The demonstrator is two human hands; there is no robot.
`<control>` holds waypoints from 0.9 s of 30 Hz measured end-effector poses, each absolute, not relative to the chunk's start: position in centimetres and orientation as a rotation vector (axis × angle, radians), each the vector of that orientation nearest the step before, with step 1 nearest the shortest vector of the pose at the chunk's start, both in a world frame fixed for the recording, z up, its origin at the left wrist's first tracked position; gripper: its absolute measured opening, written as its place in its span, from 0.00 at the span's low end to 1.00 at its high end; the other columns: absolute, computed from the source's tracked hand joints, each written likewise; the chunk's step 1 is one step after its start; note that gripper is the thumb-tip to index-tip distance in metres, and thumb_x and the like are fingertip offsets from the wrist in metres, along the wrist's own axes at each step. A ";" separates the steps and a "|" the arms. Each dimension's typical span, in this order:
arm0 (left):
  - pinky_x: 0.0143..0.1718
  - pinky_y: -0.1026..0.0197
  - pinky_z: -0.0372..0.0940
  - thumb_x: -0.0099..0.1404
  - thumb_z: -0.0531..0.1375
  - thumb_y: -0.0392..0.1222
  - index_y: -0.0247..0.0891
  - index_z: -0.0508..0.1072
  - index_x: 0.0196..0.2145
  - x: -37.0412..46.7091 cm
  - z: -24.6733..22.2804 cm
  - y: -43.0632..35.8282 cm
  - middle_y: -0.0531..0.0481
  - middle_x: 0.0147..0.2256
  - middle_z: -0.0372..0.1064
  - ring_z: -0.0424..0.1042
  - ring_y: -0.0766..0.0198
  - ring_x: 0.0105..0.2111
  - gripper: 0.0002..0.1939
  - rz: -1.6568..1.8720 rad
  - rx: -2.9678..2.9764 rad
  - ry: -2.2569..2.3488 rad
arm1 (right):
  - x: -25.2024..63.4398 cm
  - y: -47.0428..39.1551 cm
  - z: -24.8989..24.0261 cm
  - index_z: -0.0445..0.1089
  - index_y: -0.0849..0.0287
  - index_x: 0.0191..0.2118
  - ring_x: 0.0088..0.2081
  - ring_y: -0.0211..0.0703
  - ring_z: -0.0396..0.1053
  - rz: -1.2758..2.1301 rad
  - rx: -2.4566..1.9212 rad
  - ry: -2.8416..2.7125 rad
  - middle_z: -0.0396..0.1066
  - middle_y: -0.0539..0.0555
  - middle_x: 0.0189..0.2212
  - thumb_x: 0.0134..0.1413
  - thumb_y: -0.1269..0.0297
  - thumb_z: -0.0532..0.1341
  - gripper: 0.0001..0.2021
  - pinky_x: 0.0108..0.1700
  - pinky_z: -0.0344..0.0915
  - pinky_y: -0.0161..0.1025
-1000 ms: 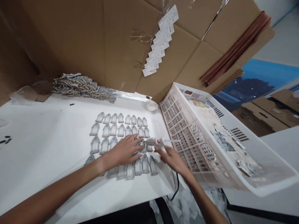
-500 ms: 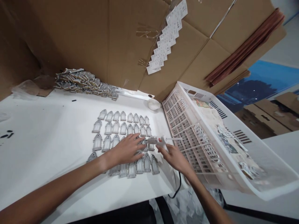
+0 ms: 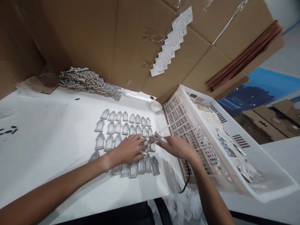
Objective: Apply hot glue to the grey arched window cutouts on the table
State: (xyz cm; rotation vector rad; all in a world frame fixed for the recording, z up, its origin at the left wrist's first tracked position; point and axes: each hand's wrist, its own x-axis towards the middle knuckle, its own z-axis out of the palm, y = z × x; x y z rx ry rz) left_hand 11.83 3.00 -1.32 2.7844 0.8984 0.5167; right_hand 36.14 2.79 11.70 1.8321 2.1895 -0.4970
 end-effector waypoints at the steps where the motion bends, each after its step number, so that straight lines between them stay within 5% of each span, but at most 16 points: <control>1: 0.60 0.41 0.65 0.76 0.59 0.53 0.44 0.77 0.59 11.8 -1.4 3.0 0.43 0.65 0.70 0.65 0.37 0.66 0.20 0.510 2.794 0.896 | 36.4 2.7 12.1 0.80 0.57 0.41 0.39 0.54 0.79 -0.531 1.836 2.212 0.81 0.60 0.35 0.72 0.45 0.55 0.23 0.37 0.60 0.38; 6: 0.57 0.45 0.65 0.77 0.58 0.52 0.43 0.78 0.58 11.7 -1.6 3.1 0.43 0.64 0.71 0.67 0.41 0.64 0.19 0.518 2.827 0.864 | 39.3 0.4 12.0 0.76 0.55 0.47 0.30 0.48 0.74 -0.672 1.942 2.344 0.77 0.52 0.28 0.71 0.38 0.54 0.26 0.36 0.62 0.38; 10: 0.57 0.47 0.64 0.77 0.59 0.50 0.43 0.80 0.54 11.6 -1.5 3.4 0.45 0.62 0.74 0.68 0.44 0.62 0.15 0.576 2.819 0.853 | 41.1 -1.8 10.7 0.67 0.53 0.29 0.29 0.50 0.71 -0.433 2.067 2.423 0.72 0.54 0.23 0.69 0.32 0.49 0.31 0.33 0.58 0.40; 12: 0.56 0.48 0.64 0.77 0.59 0.49 0.43 0.80 0.53 11.6 -1.5 3.5 0.45 0.61 0.75 0.69 0.45 0.62 0.14 0.590 2.823 0.840 | 41.4 -2.6 10.1 0.65 0.53 0.27 0.29 0.50 0.71 -0.386 2.103 2.415 0.71 0.54 0.23 0.69 0.32 0.49 0.31 0.32 0.56 0.40; 27: 0.55 0.48 0.63 0.78 0.57 0.45 0.45 0.80 0.54 11.7 -1.6 3.9 0.47 0.61 0.75 0.70 0.46 0.60 0.14 0.599 2.860 0.835 | 40.6 -3.0 5.8 0.80 0.59 0.33 0.28 0.50 0.74 -0.751 2.249 2.330 0.76 0.56 0.25 0.67 0.33 0.54 0.33 0.32 0.58 0.39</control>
